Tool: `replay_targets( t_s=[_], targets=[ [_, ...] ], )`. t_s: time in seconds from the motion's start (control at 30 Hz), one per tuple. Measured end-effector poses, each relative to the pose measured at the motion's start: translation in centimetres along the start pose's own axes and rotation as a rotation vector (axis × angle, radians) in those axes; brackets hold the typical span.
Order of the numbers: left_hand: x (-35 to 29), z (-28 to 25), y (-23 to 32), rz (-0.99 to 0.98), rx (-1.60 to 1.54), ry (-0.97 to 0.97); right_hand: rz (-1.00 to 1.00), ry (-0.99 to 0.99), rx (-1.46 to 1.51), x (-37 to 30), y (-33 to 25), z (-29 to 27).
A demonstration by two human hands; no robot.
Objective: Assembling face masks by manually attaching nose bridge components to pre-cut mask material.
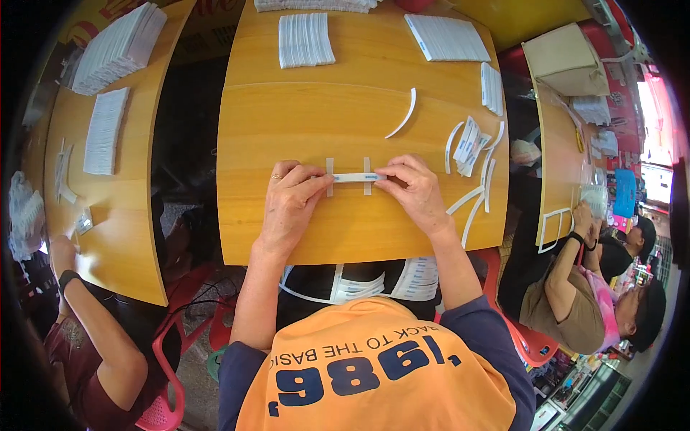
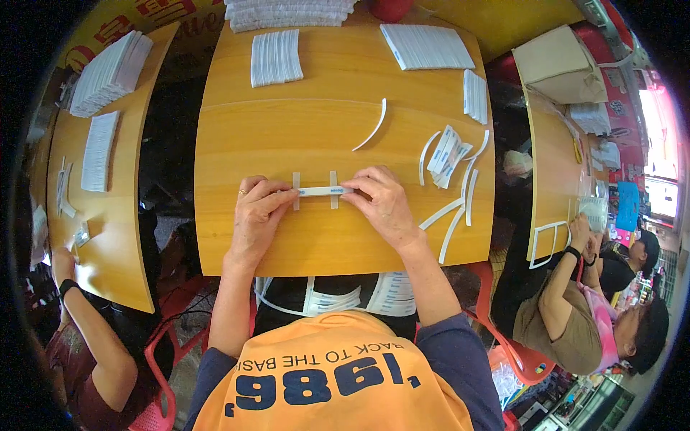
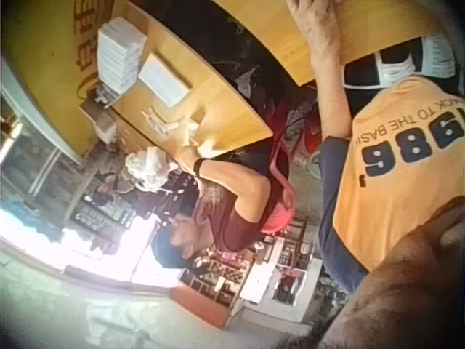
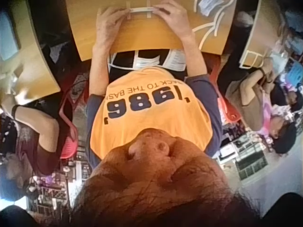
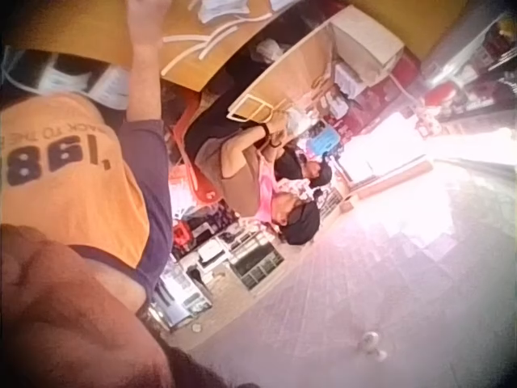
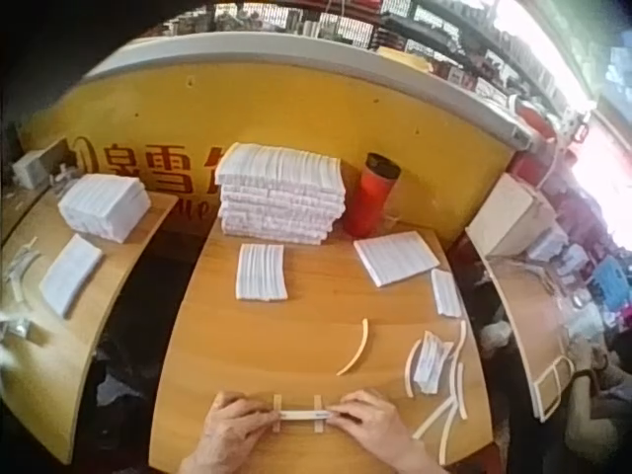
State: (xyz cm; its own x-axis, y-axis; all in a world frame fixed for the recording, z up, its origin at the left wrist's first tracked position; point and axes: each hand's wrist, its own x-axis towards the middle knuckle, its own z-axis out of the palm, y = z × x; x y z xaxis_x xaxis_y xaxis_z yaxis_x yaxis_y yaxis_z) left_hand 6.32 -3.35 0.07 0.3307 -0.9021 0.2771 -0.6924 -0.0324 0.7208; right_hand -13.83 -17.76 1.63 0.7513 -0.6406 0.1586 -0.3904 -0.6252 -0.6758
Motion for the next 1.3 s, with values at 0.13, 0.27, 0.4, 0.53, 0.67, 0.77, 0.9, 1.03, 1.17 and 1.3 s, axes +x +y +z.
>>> replay_targets(
  t_s=[0.13, 0.27, 0.4, 0.53, 0.67, 0.77, 0.9, 1.03, 1.17, 1.3],
  targets=[
    [0.1, 0.0, 0.2, 0.009, 0.019, -0.001, 0.036, -0.052, 0.003, 0.1, -0.1, -0.4],
    [0.0, -0.3, 0.1, -0.022, -0.003, -0.022, 0.075, -0.061, 0.098, 0.5, -1.0, -1.0],
    [-0.4, 0.3, 1.7, -0.061, 0.001, -0.006, 0.158, 0.145, 0.120, 0.6, -0.4, -2.3],
    [-1.7, 2.4, 5.7, 0.076, 0.391, -0.107, 0.102, 0.270, -0.124, 2.9, 0.9, -1.7],
    [-2.6, 5.0, 5.9, 0.111, 0.444, -0.253, 0.022, 0.227, -0.122, 4.6, 3.0, -0.4],
    [-2.8, 5.2, 5.8, 0.094, 0.452, -0.280, 0.101, 0.290, -0.004, 3.8, 2.1, -1.3],
    [-3.2, 4.9, 6.0, 0.094, 0.384, -0.092, 0.153, 0.304, 0.245, 0.3, -1.6, -2.9],
    [-2.9, 3.1, 8.8, -0.001, -0.234, 0.144, 0.264, 0.177, 0.975, -4.7, -5.0, -4.5],
    [-1.8, 0.9, 12.1, -0.547, -1.275, -0.052, 0.224, 0.054, 1.196, -7.7, -6.4, -5.1],
    [-2.8, 0.7, 12.5, -0.447, -1.226, -0.167, 0.320, 0.118, 1.181, -9.0, -9.0, -5.6]
  ],
)
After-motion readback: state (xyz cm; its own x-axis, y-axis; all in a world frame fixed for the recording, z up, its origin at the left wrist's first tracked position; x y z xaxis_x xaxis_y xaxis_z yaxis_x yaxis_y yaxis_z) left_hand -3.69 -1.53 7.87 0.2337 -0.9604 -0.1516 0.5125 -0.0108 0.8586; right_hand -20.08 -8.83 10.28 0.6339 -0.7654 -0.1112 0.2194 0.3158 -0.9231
